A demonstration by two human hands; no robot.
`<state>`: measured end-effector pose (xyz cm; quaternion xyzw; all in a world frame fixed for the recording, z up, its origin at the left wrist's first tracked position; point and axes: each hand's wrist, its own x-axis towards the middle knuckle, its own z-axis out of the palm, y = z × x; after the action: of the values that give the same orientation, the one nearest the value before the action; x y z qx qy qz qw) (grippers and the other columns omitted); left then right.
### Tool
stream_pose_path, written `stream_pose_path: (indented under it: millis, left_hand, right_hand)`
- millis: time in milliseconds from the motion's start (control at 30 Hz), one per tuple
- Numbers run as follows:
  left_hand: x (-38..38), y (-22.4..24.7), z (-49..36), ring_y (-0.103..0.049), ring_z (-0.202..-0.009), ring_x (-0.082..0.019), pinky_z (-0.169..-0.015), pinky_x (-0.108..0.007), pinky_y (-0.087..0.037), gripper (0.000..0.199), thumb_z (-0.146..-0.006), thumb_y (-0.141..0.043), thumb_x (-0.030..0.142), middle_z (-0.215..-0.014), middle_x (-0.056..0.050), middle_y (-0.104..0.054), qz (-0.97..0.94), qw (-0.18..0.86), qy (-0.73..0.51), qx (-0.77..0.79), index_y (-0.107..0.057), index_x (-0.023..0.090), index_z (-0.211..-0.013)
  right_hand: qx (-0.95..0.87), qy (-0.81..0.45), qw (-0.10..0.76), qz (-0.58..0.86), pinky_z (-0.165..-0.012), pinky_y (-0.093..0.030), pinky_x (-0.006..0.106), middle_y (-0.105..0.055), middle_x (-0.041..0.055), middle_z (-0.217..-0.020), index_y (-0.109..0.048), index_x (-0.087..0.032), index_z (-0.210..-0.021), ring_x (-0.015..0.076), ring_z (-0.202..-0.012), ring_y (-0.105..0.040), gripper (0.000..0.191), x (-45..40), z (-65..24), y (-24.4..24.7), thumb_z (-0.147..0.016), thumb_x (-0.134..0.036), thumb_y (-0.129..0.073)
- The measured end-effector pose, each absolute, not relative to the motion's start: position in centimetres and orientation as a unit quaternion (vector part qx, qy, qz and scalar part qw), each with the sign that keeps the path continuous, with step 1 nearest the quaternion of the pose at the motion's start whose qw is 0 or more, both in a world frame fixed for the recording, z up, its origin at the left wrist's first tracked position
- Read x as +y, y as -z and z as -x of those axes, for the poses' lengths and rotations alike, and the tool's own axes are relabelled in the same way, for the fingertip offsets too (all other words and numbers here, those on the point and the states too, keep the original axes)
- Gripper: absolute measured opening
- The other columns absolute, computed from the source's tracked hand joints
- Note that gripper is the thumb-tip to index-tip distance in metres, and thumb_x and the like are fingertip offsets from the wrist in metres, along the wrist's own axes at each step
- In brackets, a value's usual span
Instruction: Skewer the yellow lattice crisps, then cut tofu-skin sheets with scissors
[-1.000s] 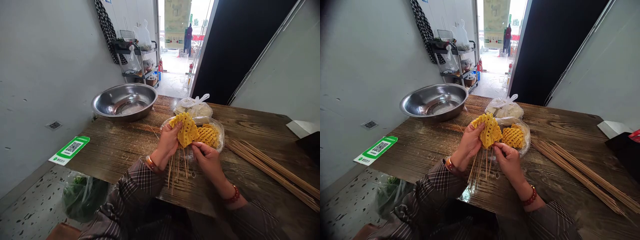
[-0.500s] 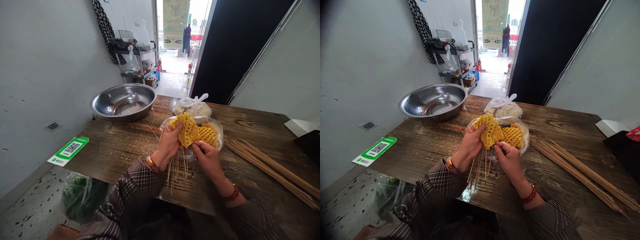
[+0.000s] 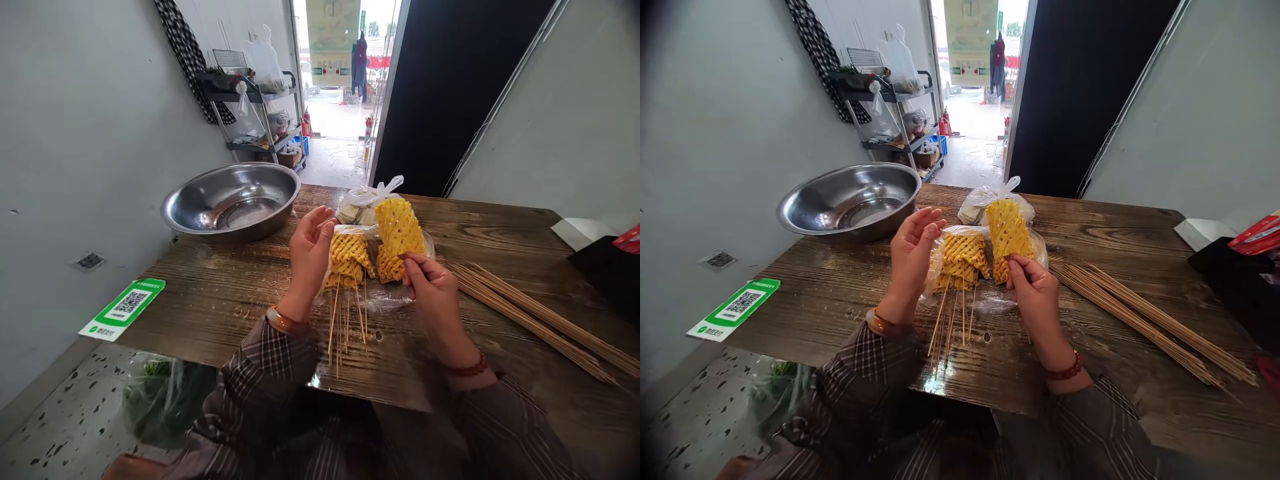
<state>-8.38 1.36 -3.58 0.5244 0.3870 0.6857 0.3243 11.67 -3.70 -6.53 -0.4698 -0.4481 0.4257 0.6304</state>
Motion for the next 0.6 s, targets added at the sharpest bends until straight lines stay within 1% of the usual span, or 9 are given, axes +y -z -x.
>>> stream_pose_path:
  millis: [67,133,200,233,333,433,500,600]
  left_hand:
    - [1.9,4.0,9.2,-0.064,-0.116,-0.023,-0.102,-0.044,-0.050,0.035,-0.087,-0.065,0.033,-0.127,-0.012,-0.066,-0.599,0.223,-0.633,0.437,-0.062,0.021,-0.119]
    - [2.6,4.4,10.1,-0.057,-0.127,-0.028,-0.109,-0.050,-0.043,0.040,-0.083,-0.068,0.030,-0.134,-0.015,-0.062,-0.669,0.136,-0.555,0.476,-0.063,0.019,-0.120]
    - [3.2,4.7,11.0,-0.052,-0.132,-0.031,-0.113,-0.053,-0.038,0.043,-0.080,-0.071,0.029,-0.138,-0.016,-0.058,-0.709,0.080,-0.485,0.505,-0.063,0.017,-0.120]
    - [3.5,4.9,11.4,-0.051,-0.132,-0.032,-0.114,-0.053,-0.037,0.043,-0.079,-0.071,0.028,-0.138,-0.016,-0.058,-0.717,0.063,-0.460,0.519,-0.063,0.017,-0.120]
    - [4.1,5.2,12.1,-0.056,-0.125,-0.030,-0.109,-0.049,-0.042,0.038,-0.076,-0.067,0.018,-0.130,-0.014,-0.064,-0.725,0.040,-0.410,0.553,-0.064,0.017,-0.115]
    - [4.4,5.4,12.3,-0.063,-0.106,-0.027,-0.098,-0.045,-0.048,0.018,-0.078,-0.062,0.016,-0.109,-0.011,-0.071,-0.727,0.038,-0.383,0.568,-0.067,0.018,-0.096]
    - [4.6,5.5,12.3,-0.063,-0.098,-0.026,-0.093,-0.043,-0.048,0.007,-0.081,-0.059,0.017,-0.097,-0.009,-0.071,-0.723,0.031,-0.389,0.571,-0.066,0.019,-0.083]
    - [4.9,5.6,12.2,-0.062,-0.092,-0.024,-0.089,-0.041,-0.047,0.010,-0.084,-0.056,0.016,-0.089,-0.008,-0.070,-0.698,0.021,-0.428,0.574,-0.063,0.019,-0.077]
  right_hand:
    - [-0.448,-0.445,0.627,0.457,-0.037,-0.028,0.019,-0.056,-0.0036,-0.055,-0.072,-0.015,-0.094,0.0069,-0.044,-0.041,0.031,-3.7,-11.6,6.3,-0.079,-0.043,-0.073]
    - [-0.457,-0.474,0.606,0.447,-0.035,-0.026,0.019,-0.055,-0.0044,-0.053,-0.072,-0.015,-0.091,0.0056,-0.040,-0.038,0.030,-3.8,-11.6,6.1,-0.079,-0.043,-0.072]
    - [-0.466,-0.514,0.578,0.430,-0.034,-0.023,0.018,-0.052,-0.0055,-0.051,-0.072,-0.015,-0.089,0.0048,-0.038,-0.036,0.030,-4.0,-11.6,6.0,-0.078,-0.043,-0.073]
    - [-0.471,-0.534,0.562,0.420,-0.034,-0.023,0.018,-0.052,-0.0059,-0.049,-0.072,-0.015,-0.088,0.0048,-0.038,-0.036,0.030,-4.1,-11.6,6.0,-0.077,-0.043,-0.074]
    - [-0.495,-0.575,0.511,0.404,-0.035,-0.023,0.018,-0.051,-0.0062,-0.049,-0.073,-0.015,-0.088,0.0046,-0.037,-0.036,0.030,-4.3,-11.6,6.0,-0.076,-0.043,-0.074]
    - [-0.528,-0.583,0.450,0.423,-0.036,-0.023,0.019,-0.053,-0.0055,-0.050,-0.073,-0.015,-0.089,0.0041,-0.036,-0.036,0.031,-4.3,-11.5,6.2,-0.079,-0.044,-0.072]
    - [-0.539,-0.578,0.427,0.441,-0.036,-0.024,0.019,-0.054,-0.0052,-0.051,-0.073,-0.014,-0.090,0.0043,-0.037,-0.037,0.032,-4.3,-11.5,6.3,-0.079,-0.045,-0.072]
    - [-0.541,-0.554,0.428,0.466,-0.036,-0.025,0.020,-0.054,-0.0050,-0.051,-0.073,-0.014,-0.090,0.0050,-0.037,-0.037,0.035,-4.2,-11.6,6.3,-0.078,-0.047,-0.071]
